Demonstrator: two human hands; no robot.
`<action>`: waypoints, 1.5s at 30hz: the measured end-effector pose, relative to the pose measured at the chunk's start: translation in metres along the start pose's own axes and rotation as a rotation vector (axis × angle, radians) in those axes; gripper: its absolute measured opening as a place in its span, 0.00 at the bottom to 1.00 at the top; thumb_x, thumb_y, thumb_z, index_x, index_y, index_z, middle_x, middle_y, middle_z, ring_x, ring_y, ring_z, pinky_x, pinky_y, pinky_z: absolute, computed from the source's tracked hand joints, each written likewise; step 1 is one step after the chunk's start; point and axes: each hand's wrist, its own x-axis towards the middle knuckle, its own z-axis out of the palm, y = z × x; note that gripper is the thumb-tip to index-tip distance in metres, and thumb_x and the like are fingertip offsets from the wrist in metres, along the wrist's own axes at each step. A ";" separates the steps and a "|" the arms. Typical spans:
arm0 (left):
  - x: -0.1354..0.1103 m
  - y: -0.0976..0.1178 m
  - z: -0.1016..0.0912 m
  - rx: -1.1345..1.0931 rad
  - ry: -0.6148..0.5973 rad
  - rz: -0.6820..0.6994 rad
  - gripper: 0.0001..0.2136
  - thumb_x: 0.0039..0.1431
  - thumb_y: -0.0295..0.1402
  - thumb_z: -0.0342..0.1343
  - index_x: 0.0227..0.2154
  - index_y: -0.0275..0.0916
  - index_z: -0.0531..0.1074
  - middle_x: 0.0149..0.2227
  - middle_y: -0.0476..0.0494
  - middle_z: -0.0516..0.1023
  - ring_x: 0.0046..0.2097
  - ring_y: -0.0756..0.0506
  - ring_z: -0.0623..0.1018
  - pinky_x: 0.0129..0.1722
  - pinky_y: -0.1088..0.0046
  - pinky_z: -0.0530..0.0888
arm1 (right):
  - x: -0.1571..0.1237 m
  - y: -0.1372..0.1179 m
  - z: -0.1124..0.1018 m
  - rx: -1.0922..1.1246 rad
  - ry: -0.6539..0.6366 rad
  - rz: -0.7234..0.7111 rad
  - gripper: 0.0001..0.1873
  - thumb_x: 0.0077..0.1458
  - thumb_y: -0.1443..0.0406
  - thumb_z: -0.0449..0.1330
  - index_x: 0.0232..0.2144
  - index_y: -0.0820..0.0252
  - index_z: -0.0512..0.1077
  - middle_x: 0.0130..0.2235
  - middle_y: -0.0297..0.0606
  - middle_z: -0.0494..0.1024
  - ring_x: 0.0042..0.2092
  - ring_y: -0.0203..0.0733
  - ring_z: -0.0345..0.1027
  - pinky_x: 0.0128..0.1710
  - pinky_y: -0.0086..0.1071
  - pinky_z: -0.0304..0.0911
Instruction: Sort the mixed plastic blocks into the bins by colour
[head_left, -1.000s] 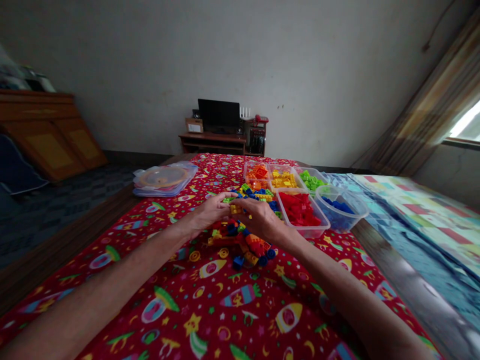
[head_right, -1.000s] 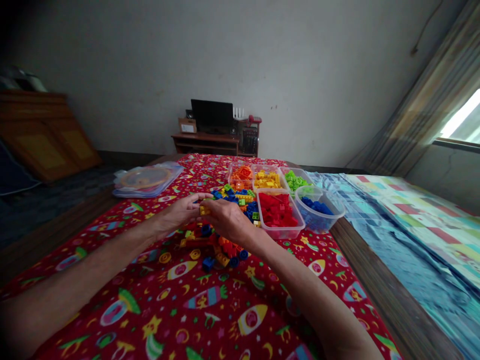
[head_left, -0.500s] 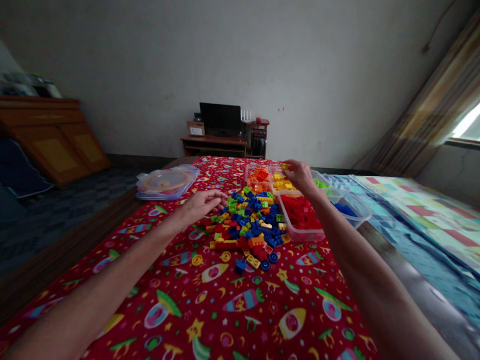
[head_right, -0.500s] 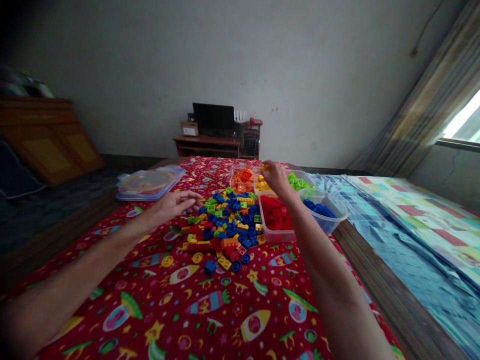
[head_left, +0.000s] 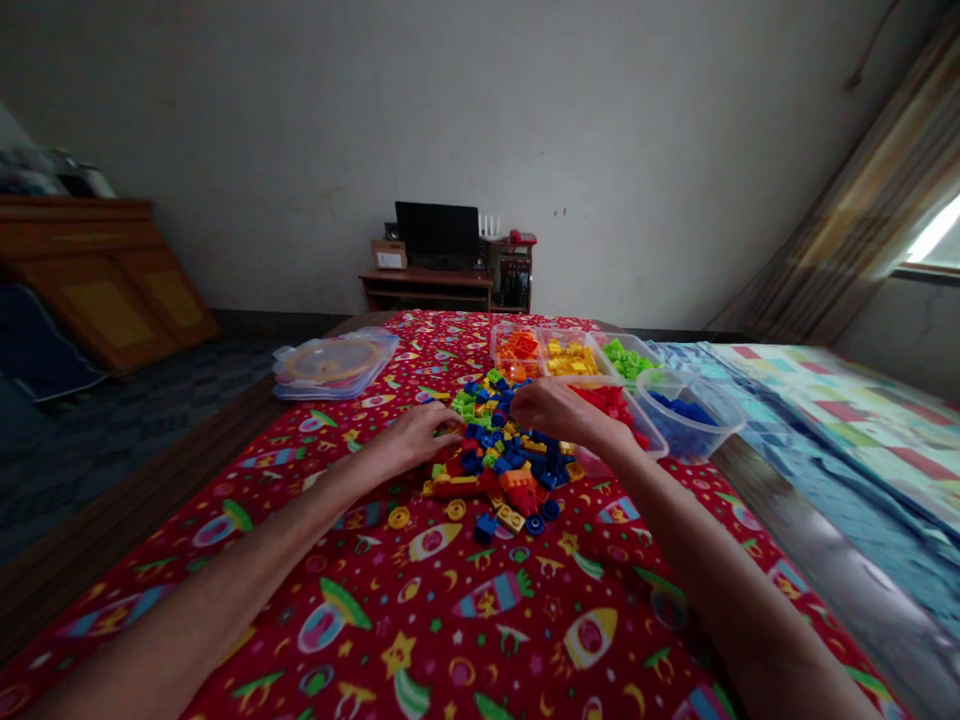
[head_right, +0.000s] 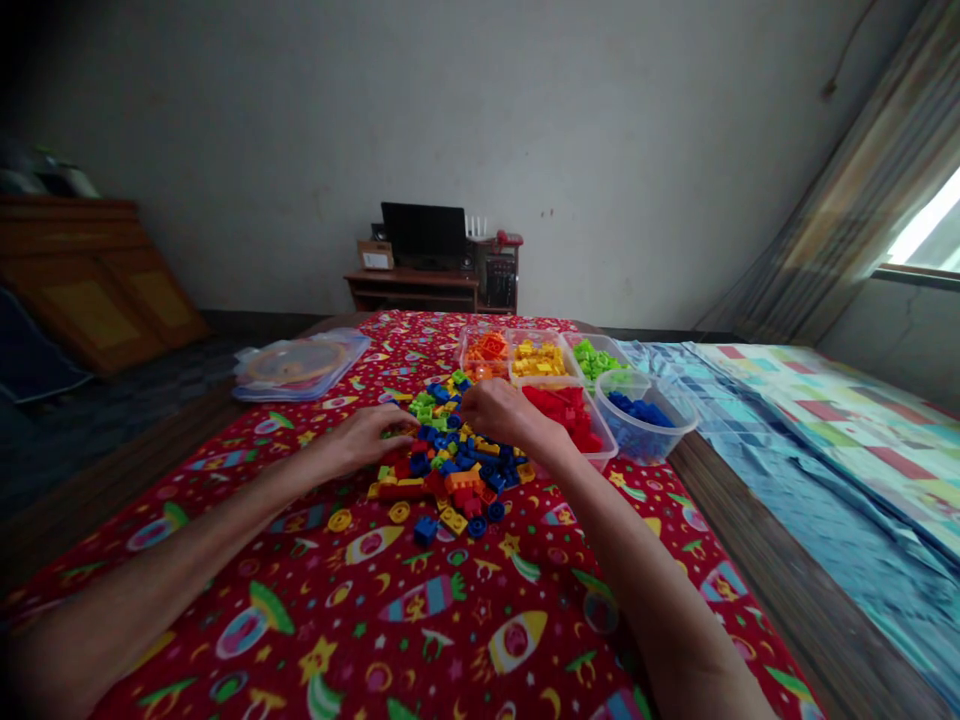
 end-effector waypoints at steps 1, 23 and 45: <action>0.000 0.001 0.000 0.011 0.002 0.003 0.12 0.51 0.37 0.54 0.36 0.39 0.77 0.37 0.43 0.79 0.40 0.43 0.77 0.40 0.70 0.71 | -0.001 -0.005 0.000 -0.016 -0.056 -0.013 0.10 0.49 0.73 0.53 0.25 0.65 0.75 0.23 0.33 0.70 0.24 0.28 0.55 0.24 0.25 0.46; -0.009 0.020 -0.005 0.016 -0.100 0.278 0.11 0.56 0.28 0.50 0.40 0.40 0.73 0.39 0.45 0.74 0.42 0.46 0.74 0.45 0.72 0.70 | -0.021 -0.032 0.000 -0.069 -0.248 -0.165 0.18 0.58 0.65 0.56 0.51 0.59 0.70 0.43 0.43 0.77 0.44 0.41 0.70 0.42 0.31 0.62; -0.008 0.010 0.004 -0.074 -0.052 0.020 0.20 0.48 0.28 0.55 0.47 0.39 0.63 0.37 0.46 0.74 0.38 0.45 0.75 0.37 0.70 0.73 | 0.081 0.055 -0.047 0.205 0.441 0.273 0.15 0.55 0.69 0.54 0.43 0.72 0.75 0.35 0.47 0.79 0.30 0.36 0.73 0.33 0.28 0.65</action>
